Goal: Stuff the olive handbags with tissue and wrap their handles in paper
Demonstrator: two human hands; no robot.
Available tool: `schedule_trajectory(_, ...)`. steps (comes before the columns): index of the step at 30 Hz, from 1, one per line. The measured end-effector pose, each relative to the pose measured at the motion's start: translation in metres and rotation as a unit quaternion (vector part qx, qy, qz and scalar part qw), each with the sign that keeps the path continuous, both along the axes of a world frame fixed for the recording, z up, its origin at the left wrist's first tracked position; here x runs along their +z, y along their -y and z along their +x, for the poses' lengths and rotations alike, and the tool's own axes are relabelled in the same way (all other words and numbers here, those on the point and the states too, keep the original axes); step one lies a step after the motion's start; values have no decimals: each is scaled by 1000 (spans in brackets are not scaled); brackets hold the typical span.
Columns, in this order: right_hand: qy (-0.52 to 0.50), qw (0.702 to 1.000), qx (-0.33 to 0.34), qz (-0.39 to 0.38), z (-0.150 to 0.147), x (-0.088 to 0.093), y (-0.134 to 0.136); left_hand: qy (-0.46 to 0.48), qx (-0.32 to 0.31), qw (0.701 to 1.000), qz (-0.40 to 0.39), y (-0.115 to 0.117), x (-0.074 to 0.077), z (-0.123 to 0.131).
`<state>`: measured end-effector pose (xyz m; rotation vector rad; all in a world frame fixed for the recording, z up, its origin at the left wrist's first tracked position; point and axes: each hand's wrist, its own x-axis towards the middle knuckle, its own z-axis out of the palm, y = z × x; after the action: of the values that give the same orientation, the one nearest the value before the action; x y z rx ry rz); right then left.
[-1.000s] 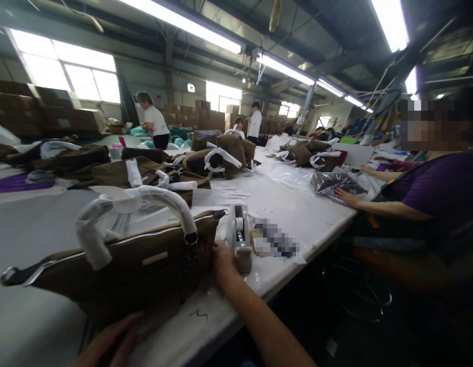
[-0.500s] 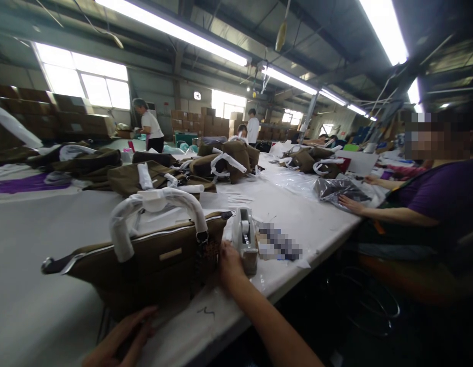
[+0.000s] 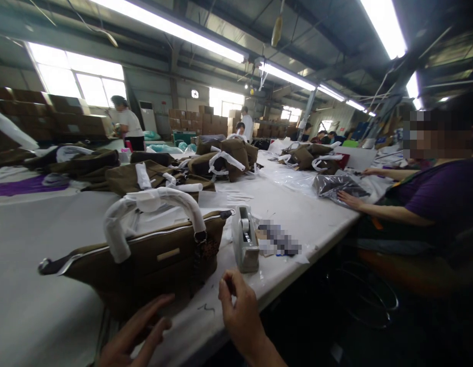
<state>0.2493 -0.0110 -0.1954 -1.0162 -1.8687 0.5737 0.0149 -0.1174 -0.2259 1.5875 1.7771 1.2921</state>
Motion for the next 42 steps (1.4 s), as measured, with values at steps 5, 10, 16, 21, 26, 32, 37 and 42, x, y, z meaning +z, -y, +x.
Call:
schedule_trajectory(5, -51, 997, 54, 9, 0, -11, -10, -27, -167, 985, 46, -33, 27, 49)
schedule_trajectory(10, -72, 975, 207, 29, -14, -2, 4, -9, -168, 985, 43, -66, 17, 52)
schedule_trajectory(16, -322, 874, 322, -169, -5, 26, 24, 22, -236, 971, -10, -61, 34, 53)
schedule_trajectory(21, -458, 855, 135, -202, 28, 31, -8, -54, -155, 984, -67, -45, 27, 31)
schedule_trajectory(26, -357, 896, 78, -252, 40, 26, -20, -50, -104, 990, -77, -36, 41, 21)
schedule_trajectory(32, -480, 731, 280, -397, 18, 40, 1, -17, -176, 984, 8, -45, 69, 66)
schedule_trajectory(37, -550, 688, 241, -407, 30, 41, -8, 26, -242, 964, -104, -45, 56, 74)
schedule_trajectory(42, -416, 860, 39, -293, 55, 16, -18, -33, -117, 985, -119, -37, 53, 53)
